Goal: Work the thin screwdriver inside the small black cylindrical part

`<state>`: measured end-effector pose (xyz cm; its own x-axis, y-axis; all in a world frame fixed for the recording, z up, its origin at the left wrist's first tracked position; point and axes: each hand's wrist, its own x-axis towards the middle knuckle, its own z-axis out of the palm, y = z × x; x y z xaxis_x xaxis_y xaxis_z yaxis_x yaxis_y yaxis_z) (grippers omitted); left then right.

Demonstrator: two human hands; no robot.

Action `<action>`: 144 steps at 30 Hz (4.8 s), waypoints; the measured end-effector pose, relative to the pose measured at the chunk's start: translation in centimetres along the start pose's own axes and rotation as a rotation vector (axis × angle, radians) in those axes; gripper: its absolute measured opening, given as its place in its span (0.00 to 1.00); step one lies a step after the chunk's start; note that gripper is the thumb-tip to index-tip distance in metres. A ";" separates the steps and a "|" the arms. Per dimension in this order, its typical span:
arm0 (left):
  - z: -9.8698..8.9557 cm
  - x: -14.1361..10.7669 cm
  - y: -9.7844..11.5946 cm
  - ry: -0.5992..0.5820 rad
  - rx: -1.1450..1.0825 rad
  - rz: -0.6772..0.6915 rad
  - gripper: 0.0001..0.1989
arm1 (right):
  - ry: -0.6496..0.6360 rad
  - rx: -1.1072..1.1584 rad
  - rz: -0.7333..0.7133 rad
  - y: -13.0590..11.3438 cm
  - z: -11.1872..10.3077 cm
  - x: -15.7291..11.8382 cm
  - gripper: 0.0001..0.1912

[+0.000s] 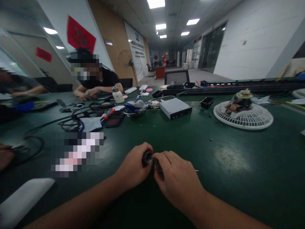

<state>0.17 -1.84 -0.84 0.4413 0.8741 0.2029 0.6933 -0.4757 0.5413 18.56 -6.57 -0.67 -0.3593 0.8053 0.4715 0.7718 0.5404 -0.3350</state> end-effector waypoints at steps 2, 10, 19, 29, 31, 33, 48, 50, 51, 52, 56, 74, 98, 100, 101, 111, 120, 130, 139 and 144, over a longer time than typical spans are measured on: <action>0.0 -0.1 0.0 -0.008 -0.011 0.019 0.11 | 0.026 0.038 -0.022 0.3 0.1 -0.1 0.18; 0.0 -0.3 0.0 -0.059 -0.080 0.053 0.13 | 0.068 0.164 -0.055 1.3 0.3 -0.1 0.17; -0.1 -0.2 0.1 -0.072 -0.110 0.113 0.11 | 0.012 0.195 0.027 1.2 0.1 0.2 0.15; -0.1 -0.1 0.0 -0.130 -0.105 0.181 0.12 | 0.016 0.206 0.132 1.2 0.1 0.3 0.06; -0.2 -0.2 0.0 -0.159 -0.099 0.200 0.11 | 0.022 0.196 0.155 0.9 -0.1 0.4 0.05; -0.3 -0.2 0.0 -0.172 -0.100 0.209 0.12 | 0.027 0.186 0.163 0.6 -0.3 0.4 0.06; -0.1 0.1 0.0 0.024 -0.137 -0.009 0.08 | 0.229 0.267 -0.200 0.3 -1.4 -0.4 0.12; -0.1 0.2 0.0 0.070 -0.081 -0.028 0.08 | 0.294 0.285 -0.239 0.3 -1.9 -0.7 0.12; 0.0 0.2 0.0 0.087 -0.054 -0.030 0.07 | 0.314 0.311 -0.249 0.3 -2.0 -0.7 0.14; 0.0 0.2 0.0 0.096 -0.033 -0.026 0.06 | 0.320 0.345 -0.254 0.3 -2.1 -0.8 0.17; 0.1 0.2 -0.2 0.088 -0.011 0.001 0.05 | 0.289 0.474 -0.238 0.5 -1.8 -0.5 0.19; -0.1 0.2 -0.1 0.052 0.021 0.074 0.05 | 0.250 0.529 -0.228 0.5 -1.2 0.0 0.11; 0.0 0.3 -0.3 0.055 0.035 0.104 0.05 | 0.208 0.555 -0.291 0.5 -0.8 0.0 0.13; 0.0 0.3 -0.2 0.053 0.033 0.103 0.05 | 0.232 0.533 -0.283 0.5 -0.9 0.0 0.12; 0.0 0.3 -0.2 0.049 0.030 0.103 0.05 | 0.245 0.528 -0.279 0.5 -0.9 0.0 0.12; 0.1 0.3 -0.3 0.058 0.032 0.111 0.05 | 0.215 0.562 -0.283 0.5 -0.9 -0.1 0.11; 0.0 0.2 -0.4 0.045 0.023 0.132 0.05 | 0.189 0.571 -0.316 0.5 -0.7 -0.3 0.10; 0.0 0.2 -0.2 0.036 0.028 0.108 0.05 | 0.202 0.562 -0.294 0.4 -0.9 -0.1 0.09; -0.1 0.3 -0.2 0.032 0.022 0.102 0.04 | 0.236 0.533 -0.242 0.5 -0.9 -0.1 0.10; 0.0 0.3 -0.2 0.029 0.037 0.109 0.04 | 0.194 0.530 -0.319 0.4 -0.9 -0.1 0.11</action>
<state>0.14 -1.52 -0.85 0.4989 0.8192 0.2828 0.6628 -0.5709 0.4846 19.36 -6.62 -0.09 -0.3889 0.5532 0.7367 0.2614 0.8330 -0.4876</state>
